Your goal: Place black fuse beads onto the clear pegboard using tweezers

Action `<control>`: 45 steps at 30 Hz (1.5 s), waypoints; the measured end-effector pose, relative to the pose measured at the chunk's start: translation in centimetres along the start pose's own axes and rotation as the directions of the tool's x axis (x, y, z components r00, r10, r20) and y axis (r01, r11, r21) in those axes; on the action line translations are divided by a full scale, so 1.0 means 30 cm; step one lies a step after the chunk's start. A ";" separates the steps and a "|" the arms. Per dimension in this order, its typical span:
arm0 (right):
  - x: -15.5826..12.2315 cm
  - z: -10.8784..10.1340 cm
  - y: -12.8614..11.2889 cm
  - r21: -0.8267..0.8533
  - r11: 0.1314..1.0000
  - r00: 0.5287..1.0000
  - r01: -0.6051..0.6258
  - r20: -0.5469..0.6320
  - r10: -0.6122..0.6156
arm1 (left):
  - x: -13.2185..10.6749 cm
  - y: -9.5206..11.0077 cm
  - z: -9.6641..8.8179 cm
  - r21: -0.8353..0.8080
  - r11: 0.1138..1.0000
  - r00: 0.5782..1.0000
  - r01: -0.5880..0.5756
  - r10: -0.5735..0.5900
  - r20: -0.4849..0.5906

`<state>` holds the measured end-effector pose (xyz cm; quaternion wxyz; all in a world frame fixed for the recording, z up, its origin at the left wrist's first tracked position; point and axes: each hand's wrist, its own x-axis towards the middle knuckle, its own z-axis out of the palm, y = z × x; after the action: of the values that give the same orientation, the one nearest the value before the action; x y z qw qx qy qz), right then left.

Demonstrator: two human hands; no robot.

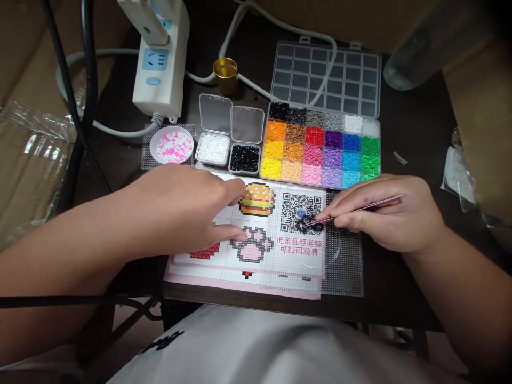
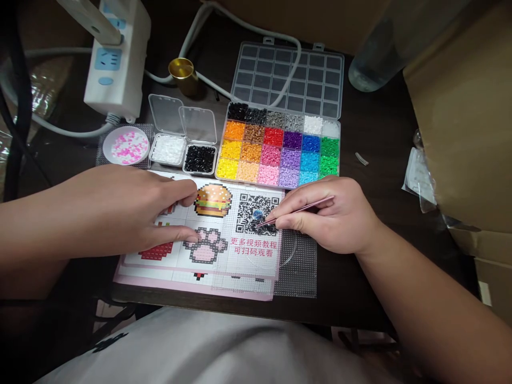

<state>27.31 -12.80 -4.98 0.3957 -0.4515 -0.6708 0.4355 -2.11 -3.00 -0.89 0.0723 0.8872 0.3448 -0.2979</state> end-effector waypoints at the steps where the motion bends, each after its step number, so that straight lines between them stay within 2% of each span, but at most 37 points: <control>1: 0.001 -0.001 0.000 0.010 1.000 1.000 0.000 0.000 0.000 | 0.001 0.000 0.001 -0.008 1.000 1.000 0.001 -0.001 0.011; 5: 0.005 -0.004 -0.002 0.048 0.999 1.000 -0.007 0.004 0.007 | -0.001 0.006 0.000 -0.012 1.000 0.999 -0.016 0.016 -0.027; 9: 0.005 -0.007 0.000 0.055 0.998 1.000 -0.002 0.017 0.001 | -0.004 0.007 0.002 -0.008 1.000 1.000 -0.002 0.002 0.003; 13: 0.000 -0.008 0.004 0.028 1.000 1.000 0.009 0.016 -0.009 | -0.004 0.003 0.006 -0.013 1.000 1.000 -0.015 0.015 -0.024; 19: -0.014 -0.006 0.001 0.015 1.000 1.000 -0.008 -0.019 0.008 | 0.004 0.000 0.002 -0.082 0.996 0.998 0.025 -0.020 0.059; 25: -0.019 -0.007 0.006 -0.010 1.000 1.000 -0.007 -0.025 0.006 | 0.004 0.003 -0.003 -0.100 0.995 0.999 0.029 -0.025 0.044; 31: -0.015 -0.007 0.004 0.003 1.000 0.999 -0.016 -0.034 0.016 | 0.005 0.005 -0.006 -0.033 0.999 0.998 0.020 -0.018 0.061; 36: 0.000 -0.006 0.001 0.023 1.000 1.000 -0.014 -0.013 0.014 | 0.006 0.003 0.004 0.005 1.000 1.000 0.007 -0.007 0.010; 45: 0.010 -0.008 0.005 0.050 0.998 1.000 -0.029 -0.003 0.029 | 0.017 0.004 -0.004 -0.041 0.997 0.997 0.061 -0.059 0.046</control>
<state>27.49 -12.42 -4.99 0.4018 -0.4521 -0.6522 0.4569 -1.68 -2.78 -1.10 0.0895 0.8679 0.3758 -0.3122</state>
